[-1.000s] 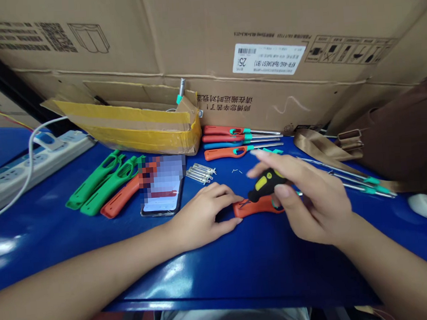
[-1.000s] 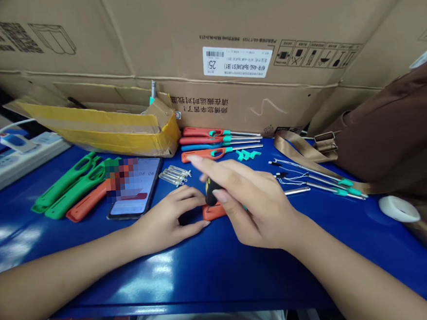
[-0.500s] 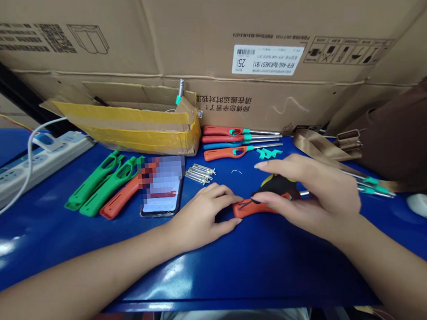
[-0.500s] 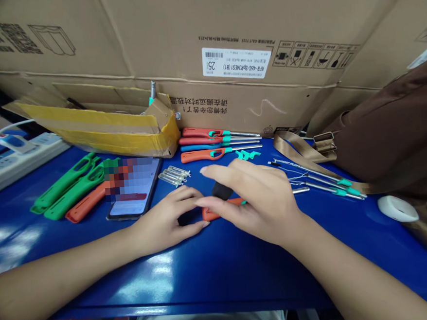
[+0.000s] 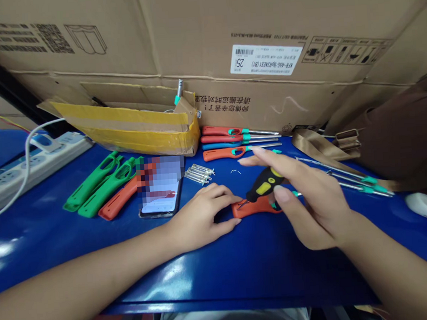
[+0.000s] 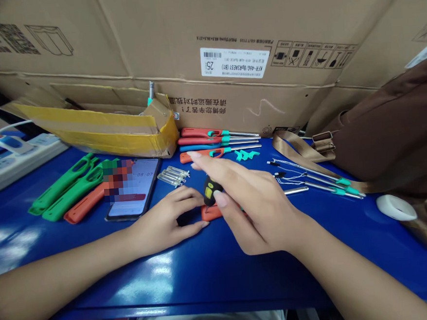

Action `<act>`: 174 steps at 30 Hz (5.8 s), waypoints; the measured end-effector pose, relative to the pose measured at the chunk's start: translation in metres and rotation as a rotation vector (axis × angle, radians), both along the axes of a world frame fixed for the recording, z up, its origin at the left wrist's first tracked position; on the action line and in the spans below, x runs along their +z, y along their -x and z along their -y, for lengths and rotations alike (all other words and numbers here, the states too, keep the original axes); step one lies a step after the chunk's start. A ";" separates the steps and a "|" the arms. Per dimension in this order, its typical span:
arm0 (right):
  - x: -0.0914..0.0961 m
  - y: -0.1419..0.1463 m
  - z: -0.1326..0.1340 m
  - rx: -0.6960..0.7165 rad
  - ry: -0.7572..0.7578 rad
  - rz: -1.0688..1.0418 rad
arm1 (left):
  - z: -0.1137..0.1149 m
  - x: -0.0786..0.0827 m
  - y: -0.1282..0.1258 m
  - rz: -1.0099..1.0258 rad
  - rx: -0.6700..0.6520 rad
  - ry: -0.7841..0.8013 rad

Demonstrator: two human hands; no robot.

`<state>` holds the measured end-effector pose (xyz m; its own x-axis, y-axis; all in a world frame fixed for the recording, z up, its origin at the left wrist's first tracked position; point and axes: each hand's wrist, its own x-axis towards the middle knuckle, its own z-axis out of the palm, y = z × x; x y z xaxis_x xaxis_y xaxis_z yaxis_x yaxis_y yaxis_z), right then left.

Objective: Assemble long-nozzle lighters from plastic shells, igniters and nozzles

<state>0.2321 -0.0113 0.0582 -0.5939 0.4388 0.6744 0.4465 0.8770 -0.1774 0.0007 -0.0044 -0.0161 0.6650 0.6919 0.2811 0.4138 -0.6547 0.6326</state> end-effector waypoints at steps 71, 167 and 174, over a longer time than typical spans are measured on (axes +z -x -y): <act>0.006 0.003 0.003 0.037 0.078 -0.061 | 0.000 -0.001 0.000 0.005 -0.001 -0.018; -0.026 -0.092 -0.067 -0.330 1.133 -1.200 | -0.172 0.110 -0.044 -0.988 0.095 -0.219; -0.029 -0.095 -0.068 -0.407 1.051 -1.026 | -0.170 0.101 -0.046 -0.929 0.144 -0.310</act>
<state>0.3266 0.0572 0.0294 0.1980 0.9802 -0.0049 -0.0809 0.0114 -0.9967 0.0462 0.1654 0.0852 0.6284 0.7674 -0.1274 0.7475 -0.6410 -0.1742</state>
